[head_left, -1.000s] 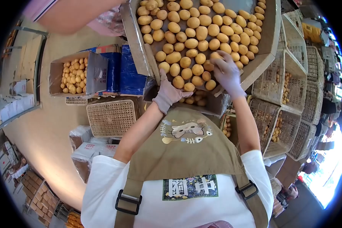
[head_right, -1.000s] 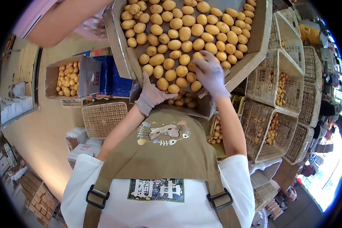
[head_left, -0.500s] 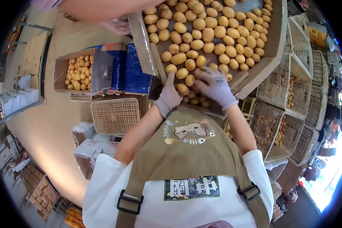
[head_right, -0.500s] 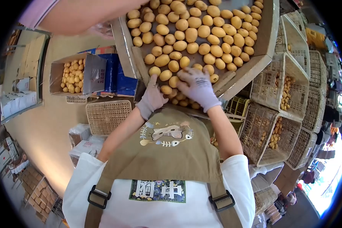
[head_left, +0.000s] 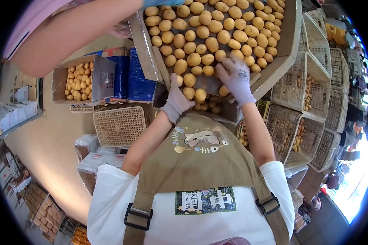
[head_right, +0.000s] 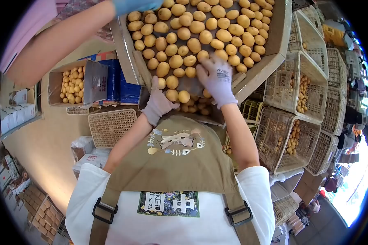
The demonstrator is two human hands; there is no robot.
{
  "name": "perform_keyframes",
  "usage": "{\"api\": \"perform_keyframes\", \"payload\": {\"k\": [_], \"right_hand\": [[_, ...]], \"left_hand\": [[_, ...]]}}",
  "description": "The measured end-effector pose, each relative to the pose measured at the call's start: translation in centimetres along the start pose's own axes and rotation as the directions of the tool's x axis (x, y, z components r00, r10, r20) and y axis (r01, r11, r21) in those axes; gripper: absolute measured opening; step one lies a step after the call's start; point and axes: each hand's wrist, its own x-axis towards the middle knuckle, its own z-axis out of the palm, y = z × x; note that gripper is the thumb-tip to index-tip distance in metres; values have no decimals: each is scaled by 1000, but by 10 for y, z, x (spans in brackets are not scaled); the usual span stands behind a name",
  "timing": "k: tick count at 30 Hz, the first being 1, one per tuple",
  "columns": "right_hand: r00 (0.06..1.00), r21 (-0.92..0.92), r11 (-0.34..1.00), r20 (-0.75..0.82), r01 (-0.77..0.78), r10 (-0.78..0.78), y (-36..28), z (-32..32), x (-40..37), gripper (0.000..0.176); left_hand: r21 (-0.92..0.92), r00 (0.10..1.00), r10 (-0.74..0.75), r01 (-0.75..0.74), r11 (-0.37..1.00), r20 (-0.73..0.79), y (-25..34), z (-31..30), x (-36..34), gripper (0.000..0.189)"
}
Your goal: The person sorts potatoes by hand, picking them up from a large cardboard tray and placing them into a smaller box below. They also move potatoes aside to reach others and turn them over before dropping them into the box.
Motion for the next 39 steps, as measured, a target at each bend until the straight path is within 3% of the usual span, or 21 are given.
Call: {"api": "perform_keyframes", "payload": {"k": [1, 3, 5, 9, 11, 12, 13, 14, 15, 16, 18, 19, 20, 23, 27, 28, 32, 35, 37, 38, 39], "right_hand": [[977, -125, 991, -213, -43, 16, -8, -3, 3, 41], [979, -336, 941, 178, -38, 103, -20, -4, -3, 59], [952, -273, 961, 283, -37, 117, -11, -11, -9, 63], [982, -247, 969, 188, 29, 18, -11, -14, -10, 48], [992, -251, 967, 129, 40, -7, -28, -15, 4, 39], [980, -79, 982, -95, 170, -177, -32, 3, 13, 20], [958, -24, 965, -117, 261, -262, -55, 7, 24, 17], [952, -28, 957, -96, 289, -290, -81, 13, 30, 25], [960, -93, 958, 100, 273, -263, -99, 25, 38, 33], [944, -230, 948, 296, 220, -147, -114, 41, 45, 42], [926, -370, 907, 374, 200, -52, -140, 51, 54, 42], [911, -419, 886, 411, 197, -8, -148, 56, 57, 42], [867, -391, 901, 497, 187, 36, -146, 55, 61, 40], [958, -51, 992, 270, 112, -94, -113, 49, 55, 37], [969, -286, 954, 245, 90, -18, -69, 23, 38, 34], [960, -278, 952, 274, 131, -52, -61, 25, 35, 33], [965, -228, 973, 245, -41, 98, -51, 35, 41, 33], [976, 129, 968, -65, 216, -209, -48, 0, 9, 31], [908, -110, 941, -250, 319, -337, -26, -56, -7, 33], [935, -264, 962, -317, 73, -157, 4, -76, -9, 31], [807, 81, 992, -577, -97, 126, 61, -87, -20, 33]], "left_hand": [[-6, 1000, 9, -9, 1000, 6, -2, -4, 5, 73], [-13, 1000, 26, -26, 1000, 14, -3, -9, 11, 71], [39, 999, 47, -47, 998, -8, -2, -5, 6, 68], [36, 999, -48, 48, 998, -8, -2, -6, 4, 58], [138, 999, 40, -38, 990, -12, -9, -31, 29, 55], [191, 997, 82, -79, 979, -12, -12, -39, 37, 53], [172, 994, 74, -88, 981, 84, -11, -41, 37, 53], [156, 982, 64, -92, 983, 176, -10, -42, 34, 52], [141, 962, 52, -92, 986, 267, -10, -44, 32, 51], [83, 940, 98, -131, 988, 326, -9, -36, 26, 55], [473, 790, 306, -576, 666, 531, -8, -35, 25, 59], [252, 880, 189, -321, 913, 436, -7, -33, 21, 64], [-57, 943, 66, -50, 997, 327, -5, -31, 17, 71], [-82, 996, 33, -26, 996, 79, -3, 16, -6, 80], [-4, 991, 27, -27, 1000, 130, -7, -6, 14, 86], [-16, 993, 0, 2, 1000, 120, -5, -4, 14, 88], [-105, 990, -42, 56, 993, 135, -3, 3, 11, 87], [-97, 986, -48, 64, 993, 161, 0, -3, 9, 86], [-38, 976, -11, 19, 999, 218, -1, -11, 13, 85], [-48, 975, -34, 45, 998, 218, 0, -8, 11, 86], [-53, 973, -56, 69, 996, 224, 1, -6, 10, 86]]}}
